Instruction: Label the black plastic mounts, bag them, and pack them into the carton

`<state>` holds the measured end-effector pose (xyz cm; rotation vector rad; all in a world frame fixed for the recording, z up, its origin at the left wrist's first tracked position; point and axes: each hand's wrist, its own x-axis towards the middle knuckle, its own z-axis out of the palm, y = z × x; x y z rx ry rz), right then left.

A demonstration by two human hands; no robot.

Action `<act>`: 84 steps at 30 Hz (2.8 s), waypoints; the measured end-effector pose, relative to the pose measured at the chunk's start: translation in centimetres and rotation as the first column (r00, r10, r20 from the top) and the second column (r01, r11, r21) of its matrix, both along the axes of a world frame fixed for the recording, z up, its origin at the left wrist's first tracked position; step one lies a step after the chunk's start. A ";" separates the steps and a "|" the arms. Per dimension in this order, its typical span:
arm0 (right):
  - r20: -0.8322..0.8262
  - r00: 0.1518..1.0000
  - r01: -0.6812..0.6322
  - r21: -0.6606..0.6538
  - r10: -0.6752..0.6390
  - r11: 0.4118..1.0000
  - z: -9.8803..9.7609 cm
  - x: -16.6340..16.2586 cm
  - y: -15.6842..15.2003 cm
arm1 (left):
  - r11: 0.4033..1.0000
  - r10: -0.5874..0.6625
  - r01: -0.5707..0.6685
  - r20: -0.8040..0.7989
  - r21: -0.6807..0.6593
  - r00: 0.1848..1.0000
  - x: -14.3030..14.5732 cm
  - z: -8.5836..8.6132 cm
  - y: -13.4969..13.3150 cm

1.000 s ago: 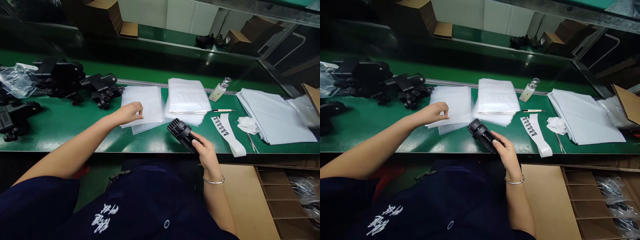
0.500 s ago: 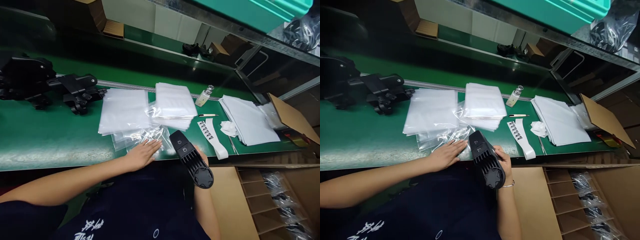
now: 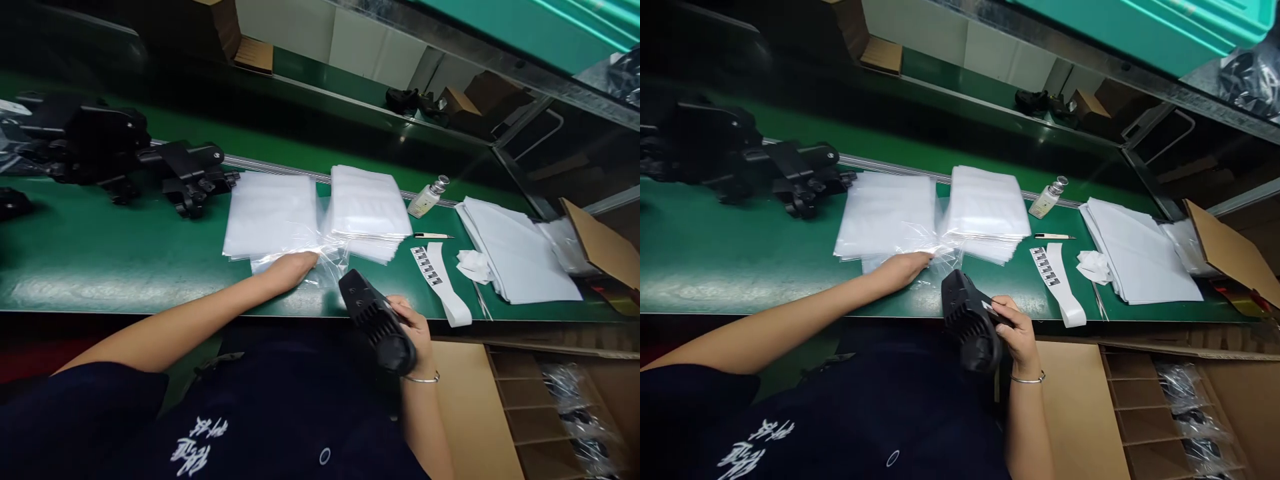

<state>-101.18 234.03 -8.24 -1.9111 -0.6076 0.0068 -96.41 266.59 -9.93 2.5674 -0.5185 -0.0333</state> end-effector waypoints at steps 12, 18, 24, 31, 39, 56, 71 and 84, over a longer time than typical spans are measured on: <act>0.204 0.965 0.226 -0.307 -0.167 0.924 1.0 -0.7 8.4 | 0.948 -0.085 0.044 -0.117 -0.315 0.990 -2.6 6.6 2.4; 0.505 0.862 0.286 -0.416 -0.042 0.863 1.1 -0.1 10.7 | 0.969 -0.108 0.084 -0.093 -0.232 0.990 -1.5 7.9 0.7; 0.405 0.909 0.251 -0.333 -0.103 0.909 1.7 -0.2 7.7 | 0.965 -0.027 -0.009 -0.134 -0.262 0.991 -0.4 7.1 2.5; -0.112 0.976 -0.202 -0.118 0.190 0.972 2.4 1.1 5.4 | 0.819 -0.349 0.116 -0.328 -0.562 0.878 -1.5 5.5 3.9; 0.090 0.992 0.105 -0.241 -0.086 0.965 0.4 0.8 10.2 | 0.880 -0.369 0.201 -0.353 -0.432 0.859 -3.5 7.6 4.2; 0.029 0.969 0.245 -0.070 -0.244 0.967 1.5 0.9 9.8 | 0.945 0.104 -0.131 -0.104 -0.299 0.989 -2.0 10.5 4.7; 0.076 0.984 0.173 -0.147 -0.163 0.974 0.0 1.4 11.1 | 0.906 -0.245 0.080 -0.360 -0.415 0.900 -4.4 9.1 4.4; 0.336 0.928 0.240 -0.215 -0.159 0.947 -0.2 0.8 11.4 | 0.971 -0.199 0.164 -0.209 -0.173 0.958 -4.7 10.4 2.9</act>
